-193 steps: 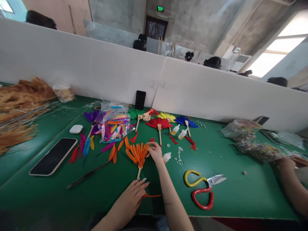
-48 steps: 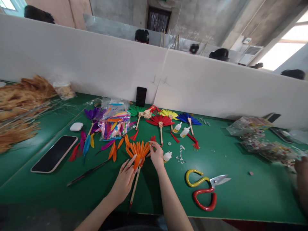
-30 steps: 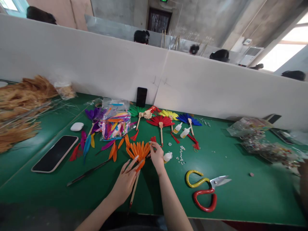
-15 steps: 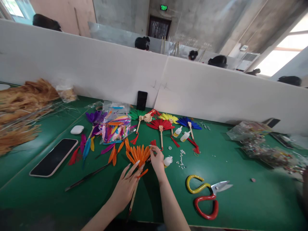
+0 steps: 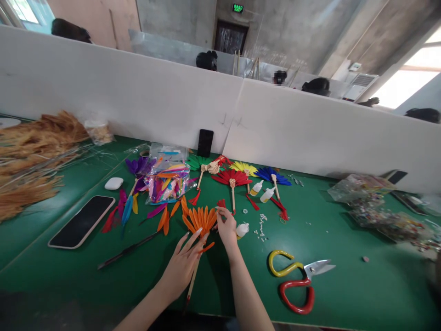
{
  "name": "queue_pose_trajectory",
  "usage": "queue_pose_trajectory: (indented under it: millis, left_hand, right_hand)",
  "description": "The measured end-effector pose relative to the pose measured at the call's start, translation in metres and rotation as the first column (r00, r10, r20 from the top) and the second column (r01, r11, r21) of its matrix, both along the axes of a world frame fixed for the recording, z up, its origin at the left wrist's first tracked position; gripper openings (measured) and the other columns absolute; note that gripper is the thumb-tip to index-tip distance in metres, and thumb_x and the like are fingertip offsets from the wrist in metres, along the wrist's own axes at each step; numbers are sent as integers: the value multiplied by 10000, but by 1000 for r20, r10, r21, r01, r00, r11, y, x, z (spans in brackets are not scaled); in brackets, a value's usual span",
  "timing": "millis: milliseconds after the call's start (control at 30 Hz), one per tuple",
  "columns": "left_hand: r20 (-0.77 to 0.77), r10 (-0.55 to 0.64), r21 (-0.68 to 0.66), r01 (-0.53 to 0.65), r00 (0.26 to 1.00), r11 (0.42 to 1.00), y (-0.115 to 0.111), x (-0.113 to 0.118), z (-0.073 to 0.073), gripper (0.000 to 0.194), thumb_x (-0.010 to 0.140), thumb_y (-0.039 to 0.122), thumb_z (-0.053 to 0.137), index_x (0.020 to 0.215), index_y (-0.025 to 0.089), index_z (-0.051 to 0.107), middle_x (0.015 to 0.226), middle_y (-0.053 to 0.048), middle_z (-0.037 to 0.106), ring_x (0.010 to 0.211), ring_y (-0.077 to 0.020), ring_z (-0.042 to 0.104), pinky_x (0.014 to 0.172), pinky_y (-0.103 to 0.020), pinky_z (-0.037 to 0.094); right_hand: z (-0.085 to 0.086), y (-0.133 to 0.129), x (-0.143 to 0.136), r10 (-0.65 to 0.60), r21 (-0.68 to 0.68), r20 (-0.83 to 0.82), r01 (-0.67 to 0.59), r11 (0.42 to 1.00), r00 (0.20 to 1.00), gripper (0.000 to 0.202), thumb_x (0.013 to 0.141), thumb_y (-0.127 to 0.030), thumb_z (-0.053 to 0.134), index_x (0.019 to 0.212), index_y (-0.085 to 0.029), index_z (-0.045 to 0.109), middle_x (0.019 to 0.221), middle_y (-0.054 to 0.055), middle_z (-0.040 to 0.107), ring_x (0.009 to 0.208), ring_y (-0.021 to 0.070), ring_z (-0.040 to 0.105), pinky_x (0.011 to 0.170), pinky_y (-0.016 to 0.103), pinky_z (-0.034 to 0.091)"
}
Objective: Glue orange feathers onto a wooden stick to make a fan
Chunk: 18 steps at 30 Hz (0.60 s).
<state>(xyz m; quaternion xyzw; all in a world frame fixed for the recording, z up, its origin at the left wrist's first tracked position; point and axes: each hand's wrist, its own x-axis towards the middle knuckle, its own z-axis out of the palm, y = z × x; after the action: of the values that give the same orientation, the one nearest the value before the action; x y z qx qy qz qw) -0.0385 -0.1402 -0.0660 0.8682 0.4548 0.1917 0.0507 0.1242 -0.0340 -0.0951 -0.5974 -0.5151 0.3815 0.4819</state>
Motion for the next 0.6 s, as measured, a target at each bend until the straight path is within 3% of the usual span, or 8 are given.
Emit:
queue_pose_trajectory:
  millis: [267,467,600]
  left_hand:
    - [-2,2,-13,-2,1000,1000,0,0,2,505,943,103,292,1433,225,283,1407,-37,449,1367,-192,283,1091,-427,303]
    - [7,-41,54,41,999,998,1,1,3,449,941,90,294,1362,210,395,1385,-35,478,1351,-189,319,1081,-433,318]
    - [21,-35,67,34,999,997,1,1,0,475,934,77,308,1390,201,350,1381,-35,482,1346,-184,329,1077,-421,331]
  right_hand:
    - [1,-1,-1,-6,18,-4,6,1000,1000,333,809,-358,483,1025,-158,637,841,56,665,368,83,530,335,206,435]
    - [-1,0,0,-11,19,9,11,1000,1000,315,804,-344,488,1006,-155,640,837,53,658,372,75,512,350,203,438]
    - [-2,0,0,-11,14,11,11,1000,1000,321,803,-348,480,1009,-155,634,856,58,655,377,77,519,340,201,429]
